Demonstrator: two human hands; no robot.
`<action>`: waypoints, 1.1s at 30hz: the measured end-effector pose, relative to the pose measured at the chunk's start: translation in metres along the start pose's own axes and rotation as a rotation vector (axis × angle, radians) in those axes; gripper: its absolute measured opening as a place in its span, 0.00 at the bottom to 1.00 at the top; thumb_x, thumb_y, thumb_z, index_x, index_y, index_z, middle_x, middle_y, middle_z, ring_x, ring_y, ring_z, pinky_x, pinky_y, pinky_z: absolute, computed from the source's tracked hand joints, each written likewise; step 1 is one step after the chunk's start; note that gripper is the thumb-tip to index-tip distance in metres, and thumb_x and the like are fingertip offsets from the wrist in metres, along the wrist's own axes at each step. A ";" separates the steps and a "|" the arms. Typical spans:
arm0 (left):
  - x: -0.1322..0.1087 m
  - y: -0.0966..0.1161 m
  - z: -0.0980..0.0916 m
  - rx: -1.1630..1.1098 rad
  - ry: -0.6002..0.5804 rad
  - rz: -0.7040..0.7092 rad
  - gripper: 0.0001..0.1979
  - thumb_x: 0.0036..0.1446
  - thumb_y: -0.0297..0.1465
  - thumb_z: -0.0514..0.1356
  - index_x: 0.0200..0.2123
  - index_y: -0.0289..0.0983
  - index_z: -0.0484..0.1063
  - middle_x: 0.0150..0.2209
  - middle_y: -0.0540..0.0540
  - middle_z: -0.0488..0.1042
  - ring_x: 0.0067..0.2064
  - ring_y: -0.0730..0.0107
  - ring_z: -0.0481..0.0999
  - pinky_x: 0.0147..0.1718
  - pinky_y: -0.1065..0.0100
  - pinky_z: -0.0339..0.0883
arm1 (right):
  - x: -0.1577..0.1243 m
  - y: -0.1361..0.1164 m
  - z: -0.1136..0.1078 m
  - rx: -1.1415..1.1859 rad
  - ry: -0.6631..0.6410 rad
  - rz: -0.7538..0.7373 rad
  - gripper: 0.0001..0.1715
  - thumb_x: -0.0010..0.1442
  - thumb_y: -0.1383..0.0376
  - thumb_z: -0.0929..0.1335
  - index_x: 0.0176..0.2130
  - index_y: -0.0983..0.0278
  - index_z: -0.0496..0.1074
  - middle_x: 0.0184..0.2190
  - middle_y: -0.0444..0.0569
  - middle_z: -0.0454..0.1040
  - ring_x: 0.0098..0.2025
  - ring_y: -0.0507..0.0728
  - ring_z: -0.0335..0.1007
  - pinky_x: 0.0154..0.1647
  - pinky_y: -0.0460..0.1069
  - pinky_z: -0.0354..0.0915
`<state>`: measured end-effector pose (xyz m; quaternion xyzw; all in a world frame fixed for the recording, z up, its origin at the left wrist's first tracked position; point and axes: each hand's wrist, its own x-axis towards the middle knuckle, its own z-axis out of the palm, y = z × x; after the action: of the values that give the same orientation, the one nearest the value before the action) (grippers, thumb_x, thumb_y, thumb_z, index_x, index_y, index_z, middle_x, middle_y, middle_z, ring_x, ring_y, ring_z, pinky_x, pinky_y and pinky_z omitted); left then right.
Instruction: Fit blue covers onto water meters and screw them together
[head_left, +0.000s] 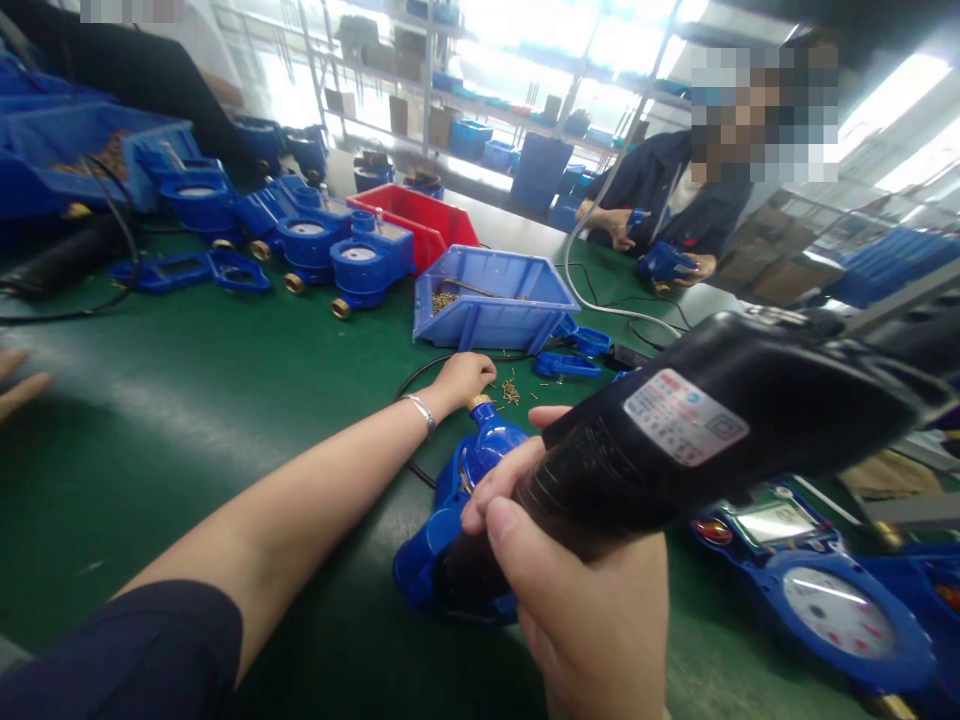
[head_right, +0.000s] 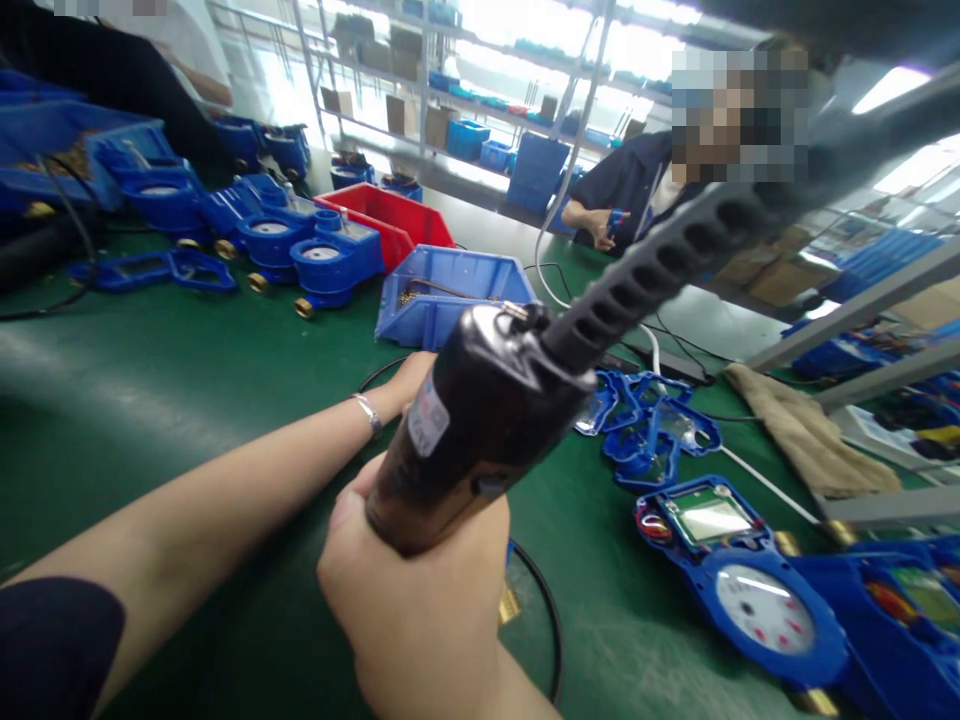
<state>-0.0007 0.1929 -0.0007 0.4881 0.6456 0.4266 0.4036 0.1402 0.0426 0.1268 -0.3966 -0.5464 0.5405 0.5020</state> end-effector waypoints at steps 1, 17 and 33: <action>-0.003 0.000 -0.005 0.028 -0.002 0.002 0.13 0.59 0.36 0.57 0.44 0.35 0.70 0.46 0.45 0.72 0.45 0.61 0.73 0.42 0.58 0.70 | 0.000 -0.002 -0.001 0.011 -0.024 0.005 0.20 0.43 0.67 0.68 0.39 0.60 0.63 0.18 0.41 0.69 0.19 0.56 0.66 0.21 0.52 0.64; -0.155 0.034 -0.042 -0.006 -0.132 0.039 0.08 0.45 0.33 0.60 0.18 0.37 0.72 0.20 0.51 0.71 0.25 0.70 0.68 0.27 0.70 0.60 | 0.002 0.002 -0.013 0.087 -0.181 -0.070 0.22 0.47 0.73 0.68 0.43 0.59 0.67 0.24 0.42 0.72 0.28 0.57 0.70 0.31 0.54 0.65; -0.144 0.049 -0.039 0.290 -0.273 0.071 0.10 0.41 0.27 0.61 0.12 0.38 0.68 0.14 0.53 0.64 0.22 0.70 0.64 0.23 0.69 0.50 | 0.001 0.001 -0.009 0.109 -0.192 -0.084 0.21 0.49 0.72 0.68 0.44 0.59 0.67 0.24 0.42 0.71 0.27 0.55 0.69 0.33 0.54 0.66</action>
<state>0.0057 0.0541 0.0727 0.6169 0.6221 0.2729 0.3974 0.1489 0.0449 0.1255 -0.2920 -0.5777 0.5835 0.4905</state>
